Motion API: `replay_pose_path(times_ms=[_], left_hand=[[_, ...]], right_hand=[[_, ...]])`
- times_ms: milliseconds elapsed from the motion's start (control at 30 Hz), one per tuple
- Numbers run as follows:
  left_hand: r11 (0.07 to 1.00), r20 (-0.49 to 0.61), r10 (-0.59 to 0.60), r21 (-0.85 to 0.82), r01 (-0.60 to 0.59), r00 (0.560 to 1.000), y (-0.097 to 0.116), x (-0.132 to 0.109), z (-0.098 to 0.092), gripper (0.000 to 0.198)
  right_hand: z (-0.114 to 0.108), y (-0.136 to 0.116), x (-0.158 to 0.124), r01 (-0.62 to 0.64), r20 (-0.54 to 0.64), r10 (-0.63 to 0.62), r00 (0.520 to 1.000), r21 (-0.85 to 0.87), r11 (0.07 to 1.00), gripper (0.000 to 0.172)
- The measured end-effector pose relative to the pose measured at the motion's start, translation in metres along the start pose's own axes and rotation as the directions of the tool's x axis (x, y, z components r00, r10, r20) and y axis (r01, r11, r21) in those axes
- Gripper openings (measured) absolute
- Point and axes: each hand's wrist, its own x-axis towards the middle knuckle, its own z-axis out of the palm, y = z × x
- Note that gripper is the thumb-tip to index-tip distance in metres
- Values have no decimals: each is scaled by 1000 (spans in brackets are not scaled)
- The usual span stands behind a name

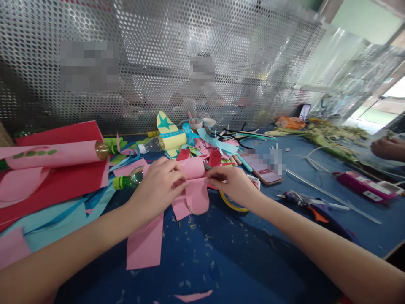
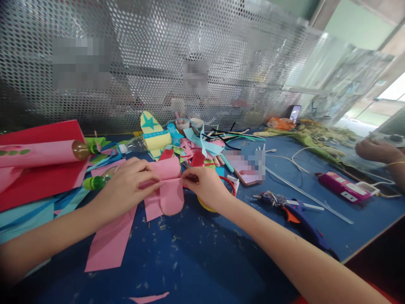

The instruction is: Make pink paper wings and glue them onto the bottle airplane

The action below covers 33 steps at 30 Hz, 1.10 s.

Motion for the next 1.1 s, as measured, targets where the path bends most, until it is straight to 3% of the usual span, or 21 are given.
replay_pose_path(times_ms=[167, 300, 400, 567, 767, 1100], left_hand=[[997, -73, -54, 49, 58, 996, -8, 8, 0, 13], [977, 34, -195, -84, 197, 980, -14, 16, -1, 15], [953, 116, -224, -183, 243, 968, -20, 21, -3, 14], [905, 137, -281, -291, 310, 950, -27, 25, -5, 12], [917, 157, -213, -309, 253, 964, -26, 23, -6, 13], [943, 213, -159, -258, 212, 964, -30, 20, -7, 15]], right_hand=[[-2, 8, 16, -5, -8, 6, 1000, 58, 998, 7], [-2, 13, 28, -8, 15, 6, 1000, 109, 994, 7], [-2, 12, 34, -12, 35, 8, 999, 120, 993, 8], [-6, 7, 43, -26, 109, 14, 994, 105, 994, 9], [-13, 6, 52, -1, 181, -7, 984, 45, 999, 9], [-15, 6, 52, 32, 186, -25, 982, -33, 999, 10]])
